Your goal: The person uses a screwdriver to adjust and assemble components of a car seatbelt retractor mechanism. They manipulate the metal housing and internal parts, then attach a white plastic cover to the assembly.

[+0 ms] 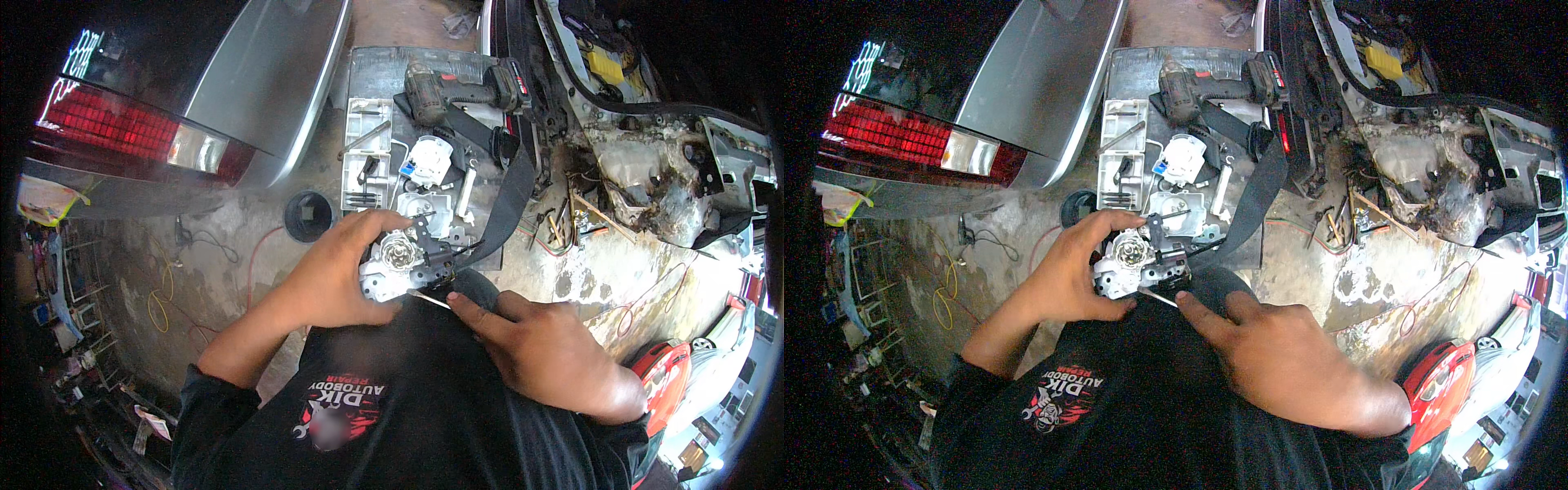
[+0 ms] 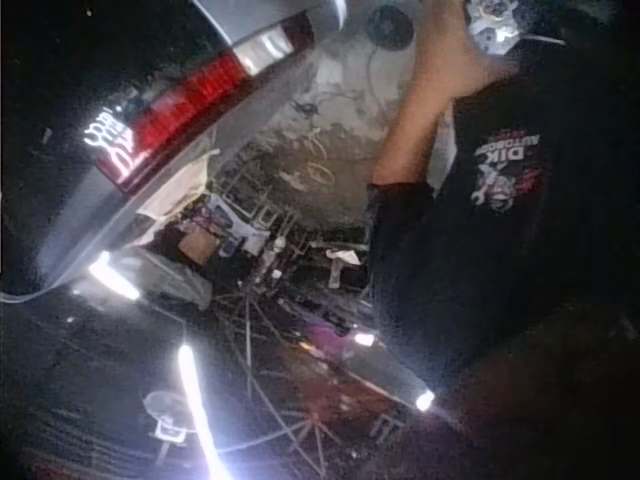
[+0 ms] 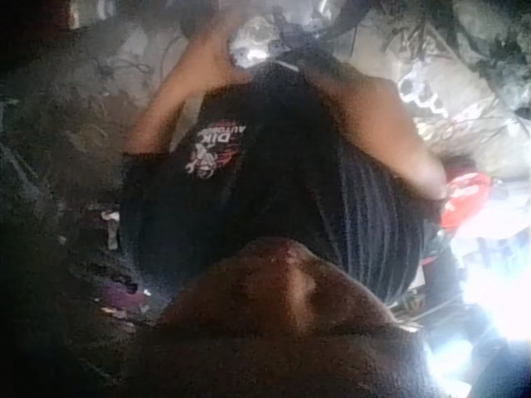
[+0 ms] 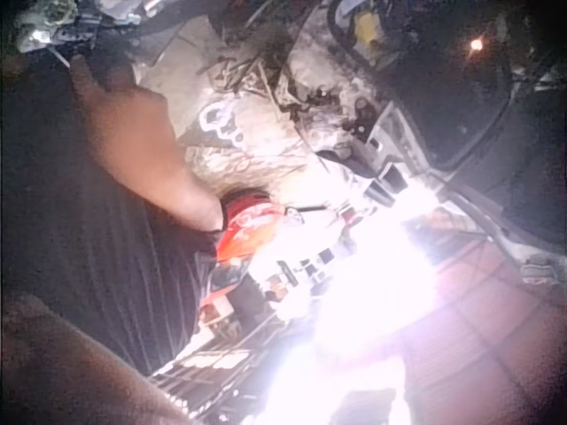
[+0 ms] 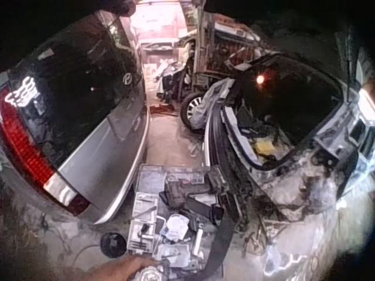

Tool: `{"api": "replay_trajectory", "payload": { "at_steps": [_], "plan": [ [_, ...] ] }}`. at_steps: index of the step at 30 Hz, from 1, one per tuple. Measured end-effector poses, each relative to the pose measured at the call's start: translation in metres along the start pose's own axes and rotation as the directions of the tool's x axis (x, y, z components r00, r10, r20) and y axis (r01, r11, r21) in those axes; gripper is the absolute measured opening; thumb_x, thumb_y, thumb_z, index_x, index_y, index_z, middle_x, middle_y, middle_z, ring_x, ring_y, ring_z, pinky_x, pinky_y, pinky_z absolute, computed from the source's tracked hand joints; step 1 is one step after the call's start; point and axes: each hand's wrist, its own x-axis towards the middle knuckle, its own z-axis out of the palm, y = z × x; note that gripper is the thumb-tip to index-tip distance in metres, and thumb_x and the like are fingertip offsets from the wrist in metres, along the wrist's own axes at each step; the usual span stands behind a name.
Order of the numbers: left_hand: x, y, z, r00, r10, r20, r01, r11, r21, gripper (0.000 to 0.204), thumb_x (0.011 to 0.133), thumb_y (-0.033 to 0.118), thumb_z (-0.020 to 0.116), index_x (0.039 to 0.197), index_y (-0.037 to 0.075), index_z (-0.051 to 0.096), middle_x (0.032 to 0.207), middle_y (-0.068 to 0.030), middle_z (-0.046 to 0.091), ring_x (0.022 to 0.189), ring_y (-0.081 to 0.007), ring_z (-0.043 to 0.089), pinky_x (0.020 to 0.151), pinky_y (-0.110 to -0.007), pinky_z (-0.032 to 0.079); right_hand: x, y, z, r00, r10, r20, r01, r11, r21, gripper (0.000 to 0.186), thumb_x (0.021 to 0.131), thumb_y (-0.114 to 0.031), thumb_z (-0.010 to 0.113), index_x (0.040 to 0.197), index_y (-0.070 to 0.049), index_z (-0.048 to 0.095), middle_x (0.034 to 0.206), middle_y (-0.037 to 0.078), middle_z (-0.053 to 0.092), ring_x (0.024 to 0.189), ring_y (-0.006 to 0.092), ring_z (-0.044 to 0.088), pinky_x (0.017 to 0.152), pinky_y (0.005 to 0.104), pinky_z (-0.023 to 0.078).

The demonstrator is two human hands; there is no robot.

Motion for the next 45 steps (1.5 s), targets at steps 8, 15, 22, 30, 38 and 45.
{"api": "replay_trajectory", "payload": {
  "at_steps": [8, 15, 22, 30, 38, 45],
  "plan": [
    [0.002, -0.005, 0.007, 1.0, -0.02, -0.009, 0.019, 0.999, -0.029, 0.091, 0.059, 0.015, 0.094, 0.143, 0.005, 0.059, 0.135, -0.0191, 0.069, 0.129, -0.0378, 0.067, 0.11, -0.044, 0.051, 0.006, -0.019, -0.004, 0.994, 0.072, 0.084, -0.061, 0.989, -0.133, 0.059, 0.095, -0.012, 0.061, 0.153, -0.009, 0.059, 0.098, 0.02, 0.071, 0.076, 0.0384, 0.076, 0.068, 0.0494, 0.064],
    [-0.005, 0.001, 0.007, 0.998, 0.039, -0.048, -0.038, 0.999, 0.018, 0.09, 0.06, 0.015, 0.094, 0.143, 0.007, 0.059, 0.136, -0.0191, 0.068, 0.129, -0.0383, 0.066, 0.111, -0.044, 0.051, 0.007, 0.01, -0.001, 0.993, -0.04, 0.113, 0.014, 0.974, 0.225, 0.056, 0.097, -0.013, 0.063, 0.152, -0.006, 0.057, 0.101, 0.023, 0.069, 0.084, 0.047, 0.071, 0.079, 0.0552, 0.06],
    [-0.009, 0.013, 0.008, 0.994, 0.08, -0.07, -0.074, 0.995, 0.073, 0.081, 0.067, 0.017, 0.091, 0.14, 0.008, 0.056, 0.135, -0.0197, 0.065, 0.129, -0.0436, 0.061, 0.11, -0.049, 0.048, -0.008, -0.001, -0.019, 1.0, -0.018, -0.007, 0.019, 0.988, 0.152, 0.06, 0.089, -0.007, 0.071, 0.148, -0.01, 0.06, 0.103, 0.019, 0.066, 0.089, 0.0422, 0.071, 0.077, 0.0521, 0.059],
    [-0.008, 0.022, 0.005, 0.996, 0.079, -0.035, -0.075, 0.99, 0.116, 0.089, 0.064, 0.013, 0.094, 0.144, 0.007, 0.057, 0.142, -0.0209, 0.063, 0.132, -0.0426, 0.06, 0.113, -0.05, 0.049, -0.012, -0.009, -0.013, 0.982, -0.01, -0.19, 0.021, 0.998, 0.057, 0.053, 0.079, 0.001, 0.077, 0.131, -0.012, 0.074, 0.1, 0.014, 0.067, 0.083, 0.036, 0.072, 0.073, 0.046, 0.059],
    [-0.009, 0.026, 0.005, 0.998, 0.057, -0.041, -0.051, 0.991, 0.124, 0.089, 0.065, 0.014, 0.095, 0.144, 0.008, 0.056, 0.141, -0.0196, 0.064, 0.127, -0.0417, 0.061, 0.109, -0.049, 0.051, -0.012, -0.006, -0.008, 0.98, -0.045, -0.194, 0.038, 0.998, -0.044, 0.05, 0.085, -0.01, 0.076, 0.134, -0.011, 0.072, 0.102, 0.011, 0.061, 0.092, 0.031, 0.07, 0.069, 0.0435, 0.06],
    [-0.008, 0.026, 0.005, 0.998, 0.062, -0.023, -0.058, 0.99, 0.127, 0.088, 0.064, 0.013, 0.094, 0.144, 0.008, 0.057, 0.137, -0.0167, 0.067, 0.123, -0.0402, 0.062, 0.106, -0.048, 0.052, -0.009, 0.012, 0.001, 0.982, -0.035, -0.184, 0.057, 0.991, 0.119, 0.044, 0.088, -0.009, 0.077, 0.131, -0.007, 0.066, 0.1, 0.016, 0.061, 0.087, 0.0389, 0.07, 0.073, 0.0479, 0.059]
  ]
}}
